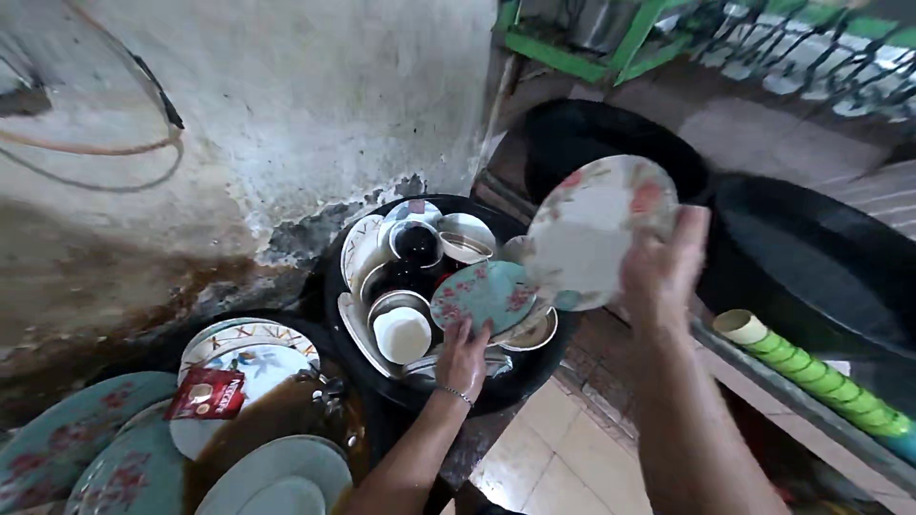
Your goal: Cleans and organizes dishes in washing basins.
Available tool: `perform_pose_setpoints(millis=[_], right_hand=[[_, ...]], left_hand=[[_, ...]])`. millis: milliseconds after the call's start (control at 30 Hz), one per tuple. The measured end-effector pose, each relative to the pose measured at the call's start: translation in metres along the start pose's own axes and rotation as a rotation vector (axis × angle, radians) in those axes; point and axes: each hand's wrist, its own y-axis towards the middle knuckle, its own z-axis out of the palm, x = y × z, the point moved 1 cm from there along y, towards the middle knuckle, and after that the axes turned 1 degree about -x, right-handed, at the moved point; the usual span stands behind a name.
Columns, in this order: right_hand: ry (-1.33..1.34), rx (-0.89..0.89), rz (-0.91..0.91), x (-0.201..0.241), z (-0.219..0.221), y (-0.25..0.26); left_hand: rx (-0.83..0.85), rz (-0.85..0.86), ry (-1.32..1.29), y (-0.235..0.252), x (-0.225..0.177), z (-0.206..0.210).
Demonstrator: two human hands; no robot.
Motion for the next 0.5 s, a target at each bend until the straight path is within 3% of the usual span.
perform_pose_setpoints(millis=[100,200,300,500], right_hand=[[-0.07,-0.134,-0.012,-0.016,-0.046,-0.006],[-0.156,-0.159,0.036,-0.045,-0.056,-0.02],[-0.229,-0.07,0.15,-0.076,-0.031,-0.029],[-0.237,0.147,0.154,-0.091,0.044,-0.045]], left_hand=[[-0.063,0.032,-0.012,0.007,0.004,-0.015],[-0.128,0.003,-0.088,0.029,0.01,-0.041],[-0.145,-0.101,-0.27,0.05,0.013,-0.062],[-0.479,-0.172,-0.42,0.062,0.013,-0.087]])
